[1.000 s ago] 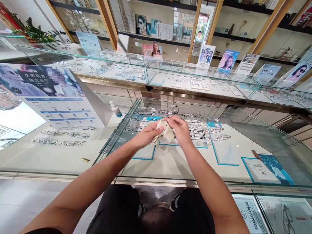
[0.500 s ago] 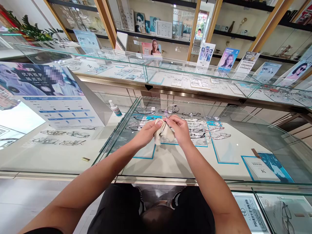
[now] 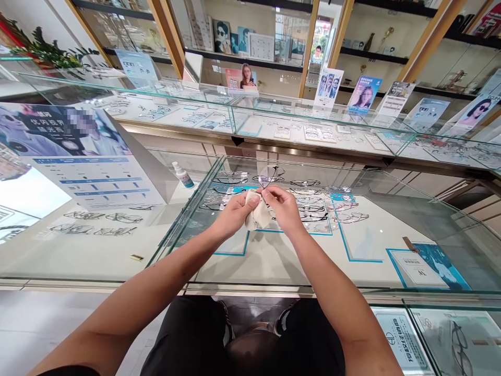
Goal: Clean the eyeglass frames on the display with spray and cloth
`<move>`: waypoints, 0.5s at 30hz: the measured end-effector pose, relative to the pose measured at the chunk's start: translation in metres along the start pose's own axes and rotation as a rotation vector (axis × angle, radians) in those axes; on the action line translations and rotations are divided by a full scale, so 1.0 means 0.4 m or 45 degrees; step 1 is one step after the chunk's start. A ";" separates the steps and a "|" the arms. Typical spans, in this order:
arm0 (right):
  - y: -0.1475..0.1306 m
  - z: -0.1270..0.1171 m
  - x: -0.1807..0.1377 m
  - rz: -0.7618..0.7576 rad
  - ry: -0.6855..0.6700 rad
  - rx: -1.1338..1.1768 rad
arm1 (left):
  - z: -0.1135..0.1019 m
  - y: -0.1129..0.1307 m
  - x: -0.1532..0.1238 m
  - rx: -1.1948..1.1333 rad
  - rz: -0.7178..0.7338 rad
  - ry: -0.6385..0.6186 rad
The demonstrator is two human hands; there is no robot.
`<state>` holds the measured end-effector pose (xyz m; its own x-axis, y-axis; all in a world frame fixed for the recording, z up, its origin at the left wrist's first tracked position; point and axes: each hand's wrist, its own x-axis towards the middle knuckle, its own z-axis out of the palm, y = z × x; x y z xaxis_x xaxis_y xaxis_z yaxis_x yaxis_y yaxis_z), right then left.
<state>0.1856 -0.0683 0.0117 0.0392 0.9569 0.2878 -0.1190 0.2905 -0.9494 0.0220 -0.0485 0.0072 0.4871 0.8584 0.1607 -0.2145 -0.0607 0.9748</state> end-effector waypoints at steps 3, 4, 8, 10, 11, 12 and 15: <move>0.002 0.006 -0.007 -0.027 -0.071 -0.049 | 0.001 -0.006 0.005 -0.096 0.036 0.087; 0.003 0.006 -0.008 -0.046 -0.092 -0.056 | 0.000 -0.006 0.006 -0.130 0.032 0.095; 0.005 -0.004 -0.005 -0.091 -0.137 -0.064 | -0.009 -0.002 0.007 -0.245 -0.041 0.065; 0.003 -0.008 -0.002 -0.045 -0.114 -0.004 | -0.016 0.003 0.005 -0.248 -0.075 0.018; 0.001 -0.009 -0.001 -0.004 -0.088 0.049 | -0.019 0.004 0.003 -0.231 -0.087 -0.022; 0.000 -0.008 0.000 0.047 -0.058 0.107 | -0.022 0.005 0.002 -0.207 -0.091 -0.065; -0.004 -0.001 0.000 0.188 0.023 0.222 | -0.025 0.005 0.000 -0.124 -0.086 -0.167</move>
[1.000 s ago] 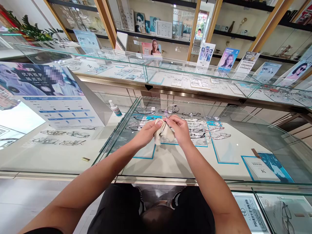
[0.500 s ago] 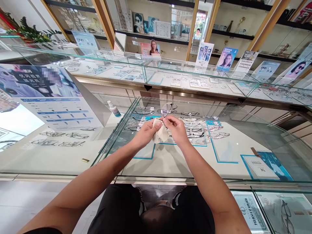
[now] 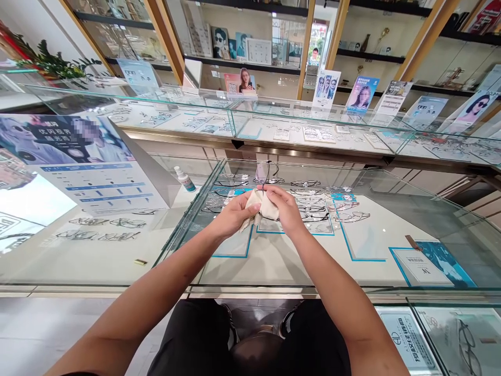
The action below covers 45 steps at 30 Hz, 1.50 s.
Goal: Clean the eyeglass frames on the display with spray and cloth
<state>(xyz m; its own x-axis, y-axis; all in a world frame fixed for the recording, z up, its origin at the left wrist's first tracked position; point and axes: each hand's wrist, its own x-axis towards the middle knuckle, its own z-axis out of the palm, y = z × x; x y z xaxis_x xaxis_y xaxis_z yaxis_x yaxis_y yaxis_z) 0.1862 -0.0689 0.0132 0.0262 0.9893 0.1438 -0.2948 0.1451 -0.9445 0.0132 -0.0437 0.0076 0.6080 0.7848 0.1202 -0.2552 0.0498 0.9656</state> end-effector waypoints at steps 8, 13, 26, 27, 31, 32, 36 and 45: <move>0.007 0.000 -0.003 0.012 0.015 0.006 | 0.022 -0.007 -0.001 0.235 0.125 0.107; 0.002 -0.003 -0.003 -0.086 -0.008 -0.037 | 0.014 -0.004 0.001 0.204 0.088 0.153; -0.010 0.006 -0.014 -0.151 -0.083 -0.159 | 0.022 -0.014 -0.002 0.072 0.053 0.132; -0.009 0.009 -0.016 -0.175 -0.091 -0.176 | 0.026 -0.016 -0.002 0.078 0.062 0.171; -0.013 0.005 -0.014 -0.169 -0.058 -0.131 | 0.028 -0.007 -0.006 0.058 0.038 0.185; -0.015 0.001 -0.012 -0.146 -0.042 -0.102 | 0.023 -0.002 -0.007 0.033 -0.001 0.133; -0.020 -0.016 -0.004 -0.089 -0.009 -0.081 | 0.003 0.016 -0.009 0.009 -0.091 -0.093; 0.012 0.003 -0.004 -0.148 -0.066 -0.165 | 0.026 -0.016 0.002 0.110 0.056 0.209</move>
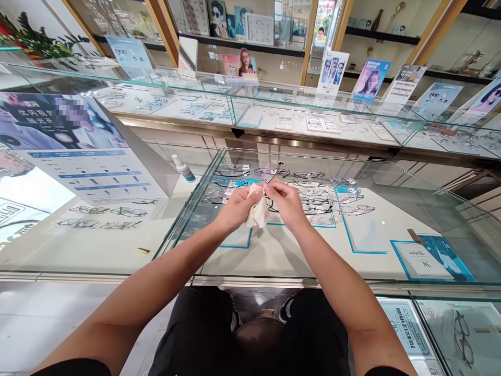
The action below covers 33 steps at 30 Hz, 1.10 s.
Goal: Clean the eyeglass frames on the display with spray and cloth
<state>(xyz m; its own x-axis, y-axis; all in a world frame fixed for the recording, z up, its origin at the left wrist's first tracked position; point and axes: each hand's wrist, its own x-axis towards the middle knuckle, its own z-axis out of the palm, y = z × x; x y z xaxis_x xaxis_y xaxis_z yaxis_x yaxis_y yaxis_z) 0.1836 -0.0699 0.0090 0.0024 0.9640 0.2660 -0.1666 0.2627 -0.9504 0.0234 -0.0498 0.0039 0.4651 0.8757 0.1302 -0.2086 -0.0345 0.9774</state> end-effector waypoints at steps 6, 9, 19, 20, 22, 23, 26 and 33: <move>-0.005 -0.012 0.006 0.018 0.106 0.048 | -0.022 0.007 0.006 -0.085 -0.130 -0.168; -0.006 -0.017 0.009 0.056 0.134 0.059 | -0.035 0.015 0.007 -0.066 -0.160 -0.309; 0.011 0.016 0.003 -0.022 0.073 0.033 | 0.000 0.001 0.004 0.003 -0.033 0.056; 0.013 0.017 0.004 -0.044 0.093 0.022 | 0.003 -0.001 0.005 -0.006 -0.030 0.072; 0.014 0.012 0.007 -0.077 0.144 0.014 | 0.005 -0.005 0.009 -0.030 -0.028 0.059; 0.012 0.006 0.009 -0.084 0.176 0.029 | 0.004 -0.008 0.011 -0.048 -0.026 0.059; -0.007 -0.032 0.024 -0.073 0.318 0.141 | -0.007 -0.013 0.021 -0.134 -0.029 0.105; -0.069 -0.117 0.048 -0.188 0.441 0.306 | -0.027 0.011 0.021 -0.417 -0.137 0.070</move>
<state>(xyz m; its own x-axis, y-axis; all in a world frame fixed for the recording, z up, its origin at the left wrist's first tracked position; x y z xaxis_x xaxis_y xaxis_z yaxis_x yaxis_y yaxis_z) 0.2344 -0.0569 0.0327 0.3671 0.8846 0.2875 -0.3641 0.4211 -0.8307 0.0171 -0.0375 0.0073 0.4544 0.8907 0.0114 -0.4301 0.2082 0.8784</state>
